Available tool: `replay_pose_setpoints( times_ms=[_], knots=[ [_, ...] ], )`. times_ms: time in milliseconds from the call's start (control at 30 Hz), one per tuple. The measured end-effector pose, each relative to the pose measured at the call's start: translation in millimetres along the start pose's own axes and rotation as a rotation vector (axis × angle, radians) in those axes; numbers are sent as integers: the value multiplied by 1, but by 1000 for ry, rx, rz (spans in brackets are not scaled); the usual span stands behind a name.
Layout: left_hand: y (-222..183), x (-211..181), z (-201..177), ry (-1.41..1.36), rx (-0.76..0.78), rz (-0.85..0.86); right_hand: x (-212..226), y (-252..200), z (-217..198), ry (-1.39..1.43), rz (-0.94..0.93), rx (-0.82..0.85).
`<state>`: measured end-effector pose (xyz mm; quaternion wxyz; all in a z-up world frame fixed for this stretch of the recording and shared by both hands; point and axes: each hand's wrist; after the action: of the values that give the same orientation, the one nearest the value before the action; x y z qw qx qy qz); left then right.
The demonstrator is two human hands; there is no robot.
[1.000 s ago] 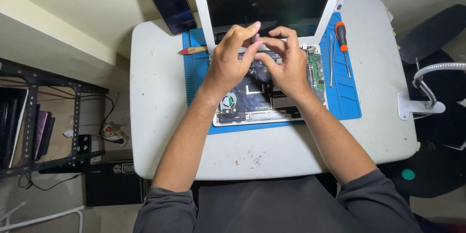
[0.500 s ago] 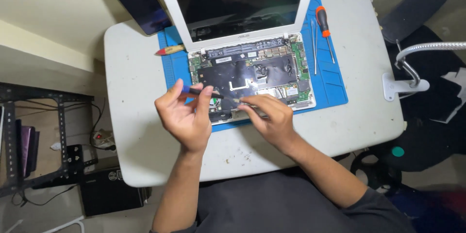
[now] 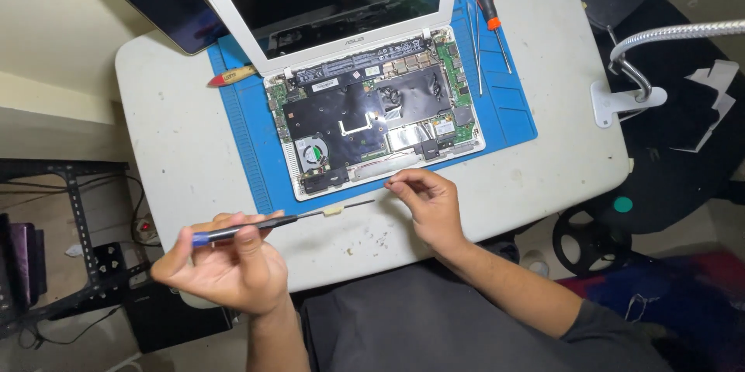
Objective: Repairing a laptop by connecting internal ribbon cables, installing the battery, and using a screwdriver to secure components.
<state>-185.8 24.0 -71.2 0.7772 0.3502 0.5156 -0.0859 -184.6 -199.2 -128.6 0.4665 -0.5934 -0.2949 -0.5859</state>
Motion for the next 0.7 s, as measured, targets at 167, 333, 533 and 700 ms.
replay_pose_setpoints(
  times_ms=[167,333,533,700],
  knots=[
    [-2,-15,3,-37,-29,-98,-31,-6,-6,343,342,25],
    [-3,-21,8,-89,25,-112,-31,-11,-3,530,450,92],
    [-6,-15,6,-94,13,-63,-39,-15,-4,550,454,115],
    [-6,-13,8,-122,60,-31,-42,-14,-3,537,439,113]
  ],
)
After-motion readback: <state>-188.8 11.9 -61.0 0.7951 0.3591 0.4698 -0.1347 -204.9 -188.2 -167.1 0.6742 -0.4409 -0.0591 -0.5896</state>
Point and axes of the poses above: each hand's wrist, its own y-axis towards the middle knuckle, its own z-axis out of the palm, x = y × z, and after that the axes turned 13 degrees about -x, right-handed
